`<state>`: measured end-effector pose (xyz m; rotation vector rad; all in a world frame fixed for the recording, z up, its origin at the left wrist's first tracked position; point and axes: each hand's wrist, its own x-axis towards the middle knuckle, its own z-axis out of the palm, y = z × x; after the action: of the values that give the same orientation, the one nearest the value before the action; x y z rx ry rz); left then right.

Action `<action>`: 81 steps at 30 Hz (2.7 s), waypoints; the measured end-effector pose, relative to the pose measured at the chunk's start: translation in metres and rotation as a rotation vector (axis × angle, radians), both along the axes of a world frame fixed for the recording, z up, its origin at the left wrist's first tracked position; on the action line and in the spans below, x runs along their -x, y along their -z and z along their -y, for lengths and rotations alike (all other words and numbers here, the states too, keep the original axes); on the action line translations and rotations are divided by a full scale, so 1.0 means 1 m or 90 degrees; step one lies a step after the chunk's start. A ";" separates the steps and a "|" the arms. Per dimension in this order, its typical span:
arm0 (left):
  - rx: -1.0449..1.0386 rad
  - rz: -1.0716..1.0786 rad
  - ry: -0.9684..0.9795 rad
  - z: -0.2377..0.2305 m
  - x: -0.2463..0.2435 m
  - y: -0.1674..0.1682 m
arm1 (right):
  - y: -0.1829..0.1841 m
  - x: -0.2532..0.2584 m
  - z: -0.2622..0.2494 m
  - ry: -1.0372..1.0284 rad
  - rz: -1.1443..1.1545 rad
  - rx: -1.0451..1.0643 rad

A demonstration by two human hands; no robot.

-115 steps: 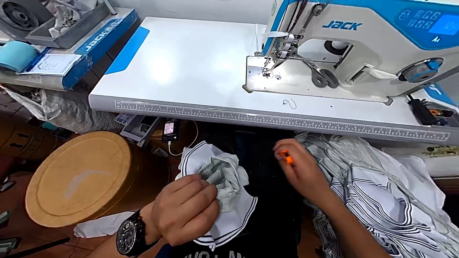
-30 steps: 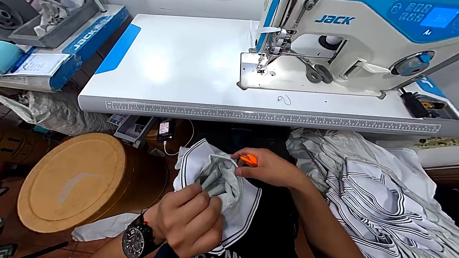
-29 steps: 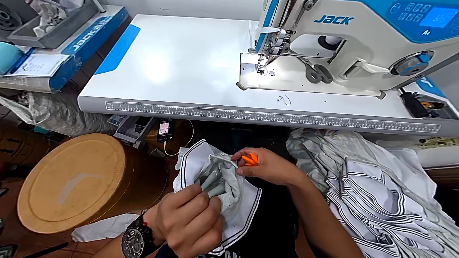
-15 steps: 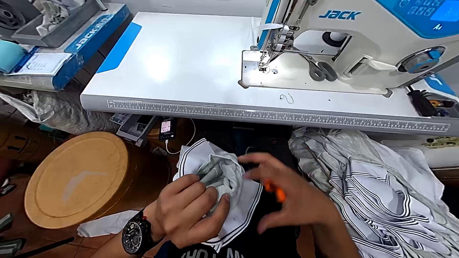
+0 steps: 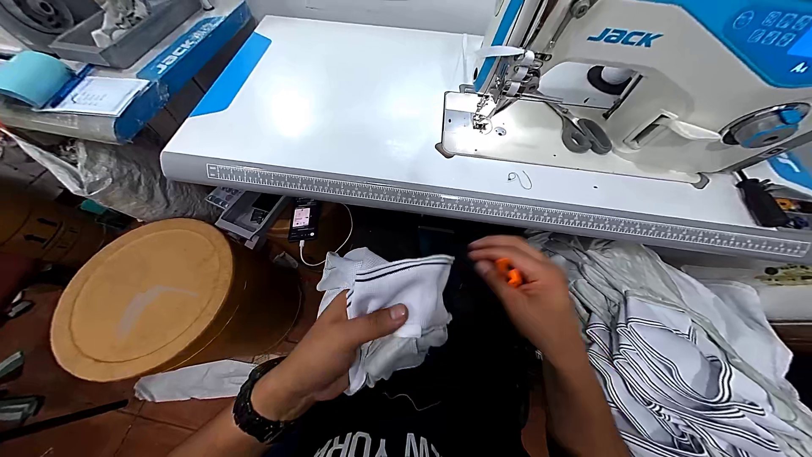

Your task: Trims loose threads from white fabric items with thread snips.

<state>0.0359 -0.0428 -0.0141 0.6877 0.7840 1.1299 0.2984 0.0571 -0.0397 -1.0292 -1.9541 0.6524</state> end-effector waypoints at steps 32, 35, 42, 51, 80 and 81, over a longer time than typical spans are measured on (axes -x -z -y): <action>-0.499 -0.721 -0.185 0.002 -0.008 0.013 | 0.008 0.053 0.071 -0.113 -0.266 0.217; -0.393 -0.630 -0.100 0.001 -0.005 0.013 | 0.008 0.053 0.068 -0.138 -0.279 0.223; -0.119 -0.194 0.023 0.003 -0.004 0.016 | 0.009 0.054 0.066 -0.161 -0.287 0.224; -0.326 -0.478 -0.113 0.009 -0.015 0.019 | 0.003 0.052 0.072 -0.068 -0.252 0.157; -0.404 -0.561 -0.134 0.010 -0.018 0.021 | -0.011 0.043 0.100 -0.486 -0.514 0.656; -0.407 -0.560 -0.134 0.011 -0.018 0.020 | -0.012 0.042 0.100 -0.492 -0.524 0.668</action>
<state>0.0543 -0.0533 -0.0346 1.7384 1.2576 1.2728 0.2565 -0.0430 -0.0281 -0.3162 -1.1283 2.2522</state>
